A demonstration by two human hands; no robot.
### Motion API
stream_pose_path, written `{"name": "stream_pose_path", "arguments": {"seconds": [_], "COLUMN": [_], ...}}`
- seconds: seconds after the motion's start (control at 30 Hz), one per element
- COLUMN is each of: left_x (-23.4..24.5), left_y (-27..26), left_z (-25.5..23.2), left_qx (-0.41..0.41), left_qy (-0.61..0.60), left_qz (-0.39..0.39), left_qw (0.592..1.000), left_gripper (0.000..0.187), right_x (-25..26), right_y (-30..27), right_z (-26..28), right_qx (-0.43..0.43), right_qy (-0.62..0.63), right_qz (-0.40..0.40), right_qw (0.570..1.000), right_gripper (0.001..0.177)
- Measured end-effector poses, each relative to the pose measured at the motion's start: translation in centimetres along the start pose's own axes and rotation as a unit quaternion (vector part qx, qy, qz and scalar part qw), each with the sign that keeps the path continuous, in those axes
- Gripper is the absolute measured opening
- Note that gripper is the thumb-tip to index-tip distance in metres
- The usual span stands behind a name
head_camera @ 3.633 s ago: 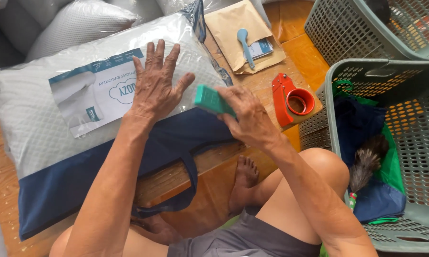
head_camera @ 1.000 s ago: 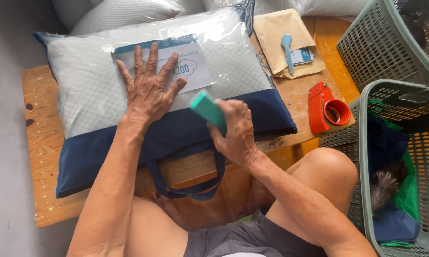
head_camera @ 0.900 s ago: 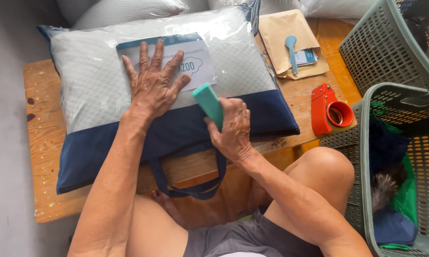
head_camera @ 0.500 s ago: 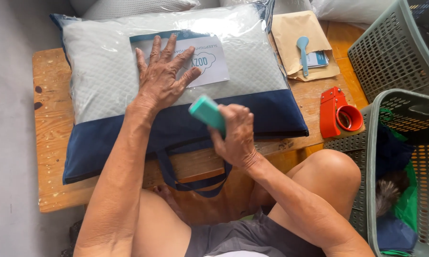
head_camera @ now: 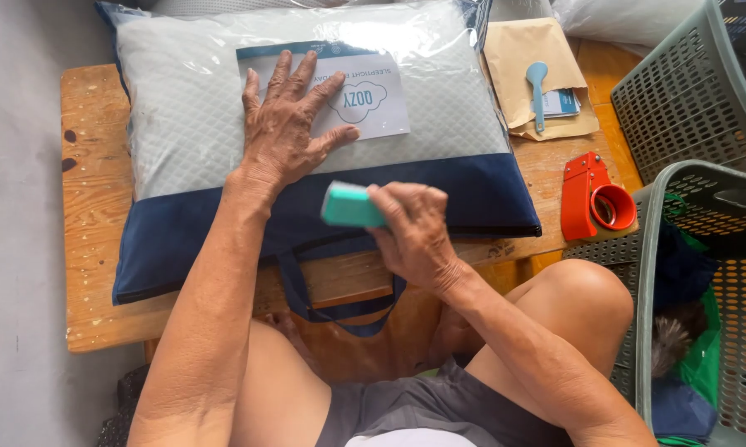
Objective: The person cleans a pillow inside a blue and white bag using a green sponge. They wipe the surface of the pillow and the bag repeatedly, focusing on different areas.
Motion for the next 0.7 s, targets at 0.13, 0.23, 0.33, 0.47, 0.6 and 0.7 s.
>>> {"name": "stream_pose_path", "arguments": {"seconds": [0.13,0.23,0.33,0.47,0.6,0.7], "left_x": [-0.1,0.0,1.8,6.1,7.3,6.5], "left_y": [-0.2,-0.3,-1.3,-5.9,-11.4,-12.1], "left_z": [-0.2,-0.2,0.8,5.3,7.1,7.7], "left_qx": [-0.027,-0.043,0.0,0.224,0.424,0.374], "left_qy": [0.01,0.026,0.044,0.024,-0.071,-0.058], "left_qz": [-0.029,-0.053,-0.071,-0.097,0.008,-0.004], "left_qw": [0.999,0.997,0.996,0.969,0.903,0.926], "left_gripper": [0.074,0.077,0.085,0.1,0.114,0.11], "right_x": [0.5,-0.4,-1.7,-0.9,-0.7,0.8], "right_y": [0.0,-0.5,-1.5,-1.1,-0.5,0.4], "right_z": [-3.6,-1.4,-0.2,-1.7,-3.6,-4.6], "right_qx": [-0.085,-0.006,0.042,0.011,-0.013,-0.032], "right_qy": [-0.042,-0.07,-0.066,-0.05,-0.069,-0.015], "right_qz": [-0.101,-0.038,0.042,0.053,0.057,-0.013], "right_qw": [0.99,0.997,0.996,0.997,0.996,0.999], "right_gripper": [0.062,0.059,0.052,0.049,0.053,0.048]}}
Point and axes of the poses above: each hand's wrist, its own y-axis towards the middle knuckle, its own x-axis out of the back of the hand, z = x × y, the point moved 8 cm from there along y, towards the middle knuckle, and after that the axes turned 13 degrees about -x, right-handed, at the moved point
